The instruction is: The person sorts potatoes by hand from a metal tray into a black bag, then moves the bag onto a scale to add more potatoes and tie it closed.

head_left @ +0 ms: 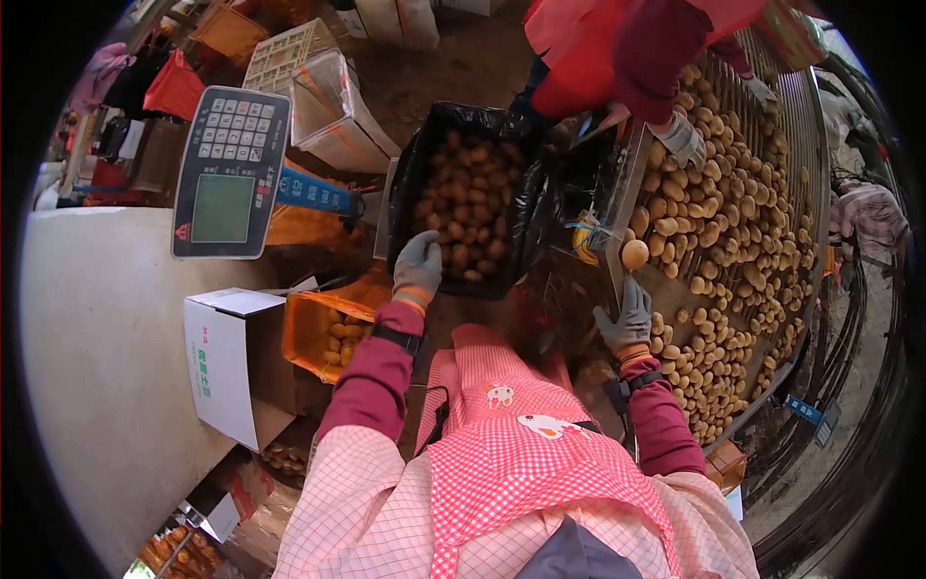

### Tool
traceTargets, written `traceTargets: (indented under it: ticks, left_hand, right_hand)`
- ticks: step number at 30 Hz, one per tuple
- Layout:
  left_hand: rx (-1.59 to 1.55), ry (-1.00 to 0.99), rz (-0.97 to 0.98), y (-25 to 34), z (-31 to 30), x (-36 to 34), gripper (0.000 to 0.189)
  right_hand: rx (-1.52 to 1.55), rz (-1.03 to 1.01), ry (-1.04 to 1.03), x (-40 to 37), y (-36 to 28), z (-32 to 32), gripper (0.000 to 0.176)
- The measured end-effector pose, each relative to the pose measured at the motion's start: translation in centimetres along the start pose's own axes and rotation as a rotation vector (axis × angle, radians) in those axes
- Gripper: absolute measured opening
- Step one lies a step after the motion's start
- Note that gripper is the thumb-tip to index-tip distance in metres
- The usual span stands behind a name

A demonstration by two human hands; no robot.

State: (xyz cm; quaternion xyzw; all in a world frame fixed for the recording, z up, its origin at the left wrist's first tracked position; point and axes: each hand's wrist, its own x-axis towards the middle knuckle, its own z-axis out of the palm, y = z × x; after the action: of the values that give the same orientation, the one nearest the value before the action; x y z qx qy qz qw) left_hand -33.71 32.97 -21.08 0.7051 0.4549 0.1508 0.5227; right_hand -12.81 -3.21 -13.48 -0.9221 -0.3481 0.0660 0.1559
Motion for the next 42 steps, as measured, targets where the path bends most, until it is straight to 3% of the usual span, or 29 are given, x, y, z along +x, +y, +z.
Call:
traceTargets:
  ticks: [2,4,5,6,9,12,13,15,16,17,19,23,26,28,33,35,37,38,40,41,42]
  left_hand:
    - [0.177,-0.122,-0.015,-0.5,1.0,3.5,0.033]
    - [0.924,-0.095,0.273,0.2,1.8,6.0,0.044]
    - [0.986,-0.248,0.076,0.4,2.6,7.3,0.059]
    - [0.982,-0.256,0.086,0.5,3.6,7.7,0.059]
    - [1.015,-0.428,-0.136,1.2,7.2,6.5,0.073]
    - [1.219,-0.564,0.046,5.1,8.9,1.8,0.077]
    - [1.218,-0.585,0.077,3.9,9.4,1.3,0.077]
    - [0.783,-0.891,-0.142,0.5,10.2,1.2,0.069]
    - [0.921,-1.119,-0.059,1.4,9.7,1.2,0.056]
    - [0.968,-1.141,0.003,-3.4,10.9,1.0,0.049]
    - [0.921,-1.007,-0.037,1.9,6.9,-0.5,0.053]
    - [0.991,-0.960,-0.031,3.2,4.1,-1.7,0.053]
    - [0.793,-0.845,0.167,0.7,2.0,-3.0,0.048]
    - [0.722,-0.652,0.487,-1.3,1.0,-4.1,0.040]
    - [0.621,-0.430,0.618,0.2,-1.3,-6.4,0.036]
    - [0.593,-0.369,0.632,-1.3,-2.1,-7.3,0.035]
    - [0.453,-0.270,0.242,-5.8,-4.0,-9.0,0.033]
    - [0.468,-0.265,0.245,-5.1,-4.9,-9.6,0.033]
    - [0.394,-0.377,-0.232,-3.3,-6.1,-10.9,0.034]
    - [0.402,-0.370,-0.230,-3.7,-6.4,-11.3,0.034]
    - [0.427,-0.351,-0.221,-4.5,-6.8,-11.5,0.035]
  right_hand:
    - [0.040,0.024,0.039,0.0,-0.1,0.2,0.084]
    - [0.030,0.059,0.035,0.2,-0.7,-0.1,0.080]
    - [0.025,0.083,0.034,0.4,-1.0,-0.3,0.076]
    - [0.018,0.092,0.038,0.5,-1.1,-0.4,0.076]
    - [0.030,0.077,0.053,0.7,-1.2,-0.4,0.072]
    - [0.008,0.091,0.074,0.4,-1.3,-0.4,0.068]
    - [-0.015,0.060,0.091,0.5,-1.3,-0.2,0.066]
    - [-0.077,0.080,0.127,0.0,-1.2,-0.6,0.064]
    - [-0.070,0.070,0.115,0.1,-1.3,-0.6,0.063]
    - [-0.055,0.053,0.106,0.1,-1.3,-0.7,0.063]
    - [-0.059,0.078,0.110,0.0,-1.4,-1.0,0.064]
    - [-0.045,0.087,0.101,-0.4,-1.6,-1.4,0.067]
    - [-0.011,0.078,0.128,-0.7,-1.1,-1.5,0.065]
    - [0.047,0.049,0.167,-0.8,-0.6,-1.2,0.062]
    - [0.198,0.083,0.252,-0.4,0.7,-0.6,0.046]
    - [0.197,0.173,0.446,0.5,1.7,-0.6,0.036]
    - [0.137,0.091,0.499,3.7,3.0,-2.2,0.036]
    - [0.068,0.012,0.547,5.7,3.9,-3.2,0.036]
    - [0.024,-0.057,0.484,10.2,5.0,-4.5,0.035]
    - [0.034,-0.056,0.488,12.3,5.0,-5.3,0.035]
    - [-0.098,-0.179,0.441,14.1,4.7,-5.9,0.034]
